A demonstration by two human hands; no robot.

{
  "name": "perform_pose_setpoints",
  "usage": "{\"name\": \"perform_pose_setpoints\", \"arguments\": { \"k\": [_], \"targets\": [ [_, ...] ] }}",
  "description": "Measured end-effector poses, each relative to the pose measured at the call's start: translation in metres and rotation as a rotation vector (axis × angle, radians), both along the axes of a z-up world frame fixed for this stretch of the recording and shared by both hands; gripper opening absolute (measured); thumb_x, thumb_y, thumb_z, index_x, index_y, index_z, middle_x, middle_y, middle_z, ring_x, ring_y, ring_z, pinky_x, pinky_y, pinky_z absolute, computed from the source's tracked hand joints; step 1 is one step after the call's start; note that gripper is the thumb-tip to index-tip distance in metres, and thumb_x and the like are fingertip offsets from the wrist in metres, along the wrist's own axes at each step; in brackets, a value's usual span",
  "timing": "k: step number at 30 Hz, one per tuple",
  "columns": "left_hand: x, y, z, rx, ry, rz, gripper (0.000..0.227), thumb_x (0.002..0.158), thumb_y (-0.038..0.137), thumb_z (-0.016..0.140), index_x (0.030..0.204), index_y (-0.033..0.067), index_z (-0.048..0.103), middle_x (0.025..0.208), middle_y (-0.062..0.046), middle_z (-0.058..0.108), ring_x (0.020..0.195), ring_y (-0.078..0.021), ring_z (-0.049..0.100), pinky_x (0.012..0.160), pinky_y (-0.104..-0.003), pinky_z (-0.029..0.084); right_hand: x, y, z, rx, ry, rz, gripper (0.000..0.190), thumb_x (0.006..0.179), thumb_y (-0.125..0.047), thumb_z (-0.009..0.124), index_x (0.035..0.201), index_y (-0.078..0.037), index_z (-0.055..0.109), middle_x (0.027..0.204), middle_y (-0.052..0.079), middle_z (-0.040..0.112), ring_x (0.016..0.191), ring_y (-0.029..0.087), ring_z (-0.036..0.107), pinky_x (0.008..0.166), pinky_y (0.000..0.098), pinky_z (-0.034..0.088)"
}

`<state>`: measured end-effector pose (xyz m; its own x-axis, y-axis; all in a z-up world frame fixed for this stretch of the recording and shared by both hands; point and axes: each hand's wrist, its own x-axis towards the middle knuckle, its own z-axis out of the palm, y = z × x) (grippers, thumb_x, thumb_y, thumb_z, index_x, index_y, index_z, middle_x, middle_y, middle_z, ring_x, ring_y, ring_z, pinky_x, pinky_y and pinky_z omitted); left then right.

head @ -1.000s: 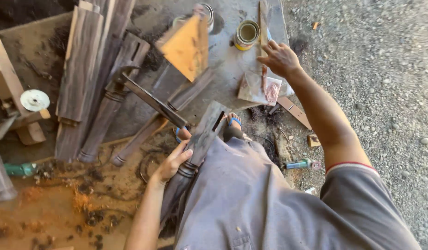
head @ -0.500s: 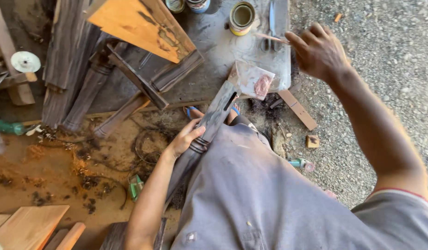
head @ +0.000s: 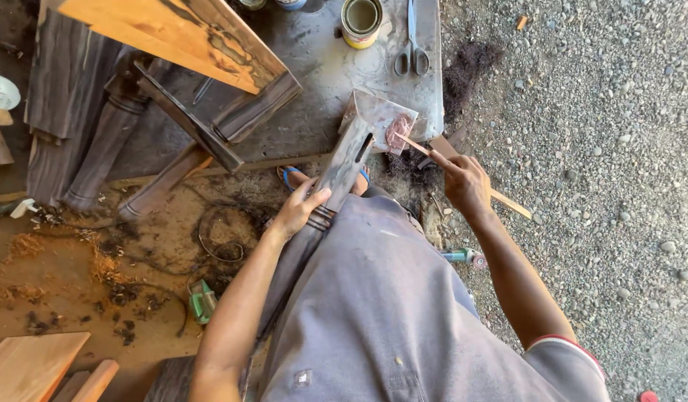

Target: The recorder is refurbishing wooden furniture components by cleaning, sanding, and marking them.

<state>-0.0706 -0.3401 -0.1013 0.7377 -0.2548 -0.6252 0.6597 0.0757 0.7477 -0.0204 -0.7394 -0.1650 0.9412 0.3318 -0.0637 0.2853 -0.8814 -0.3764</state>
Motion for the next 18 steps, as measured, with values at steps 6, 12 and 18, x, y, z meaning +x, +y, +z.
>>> {"name": "perform_pose_setpoints", "arguments": {
  "k": [6, 12, 18],
  "targets": [
    [-0.004, -0.012, 0.013, 0.06, -0.021, 0.025, 0.064, 0.092, 0.044, 0.065, 0.139, 0.0016, 0.059, 0.126, -0.009, 0.066, 0.118, -0.0174, 0.06, 0.103, -0.031, 0.045, 0.007, 0.018, 0.011, 0.029, -0.052, 0.019, 0.047, 0.096, -0.001, 0.063, 0.13, -0.03, 0.075, 0.106, 0.006, 0.074, 0.093, 0.02, 0.068, 0.076, 0.0339, 0.058],
    [-0.005, -0.018, 0.019, 0.198, -0.017, -0.015, 0.069, 0.088, 0.051, 0.065, 0.138, 0.0033, 0.061, 0.128, -0.013, 0.068, 0.12, -0.0228, 0.063, 0.103, -0.034, 0.047, 0.012, 0.011, 0.001, 0.018, 0.04, 0.027, 0.039, 0.099, -0.006, 0.065, 0.129, -0.029, 0.075, 0.104, 0.005, 0.075, 0.088, 0.019, 0.066, 0.074, 0.0332, 0.059],
    [-0.011, -0.022, 0.011, 0.452, -0.097, -0.094, 0.076, 0.085, 0.06, 0.064, 0.14, 0.0077, 0.057, 0.13, -0.018, 0.069, 0.122, -0.0296, 0.065, 0.104, -0.038, 0.048, 0.03, -0.01, 0.023, 0.231, 0.459, -0.073, 0.032, 0.101, -0.012, 0.064, 0.126, -0.029, 0.074, 0.107, 0.005, 0.079, 0.08, 0.013, 0.071, 0.07, 0.0294, 0.063]
  ]
}}
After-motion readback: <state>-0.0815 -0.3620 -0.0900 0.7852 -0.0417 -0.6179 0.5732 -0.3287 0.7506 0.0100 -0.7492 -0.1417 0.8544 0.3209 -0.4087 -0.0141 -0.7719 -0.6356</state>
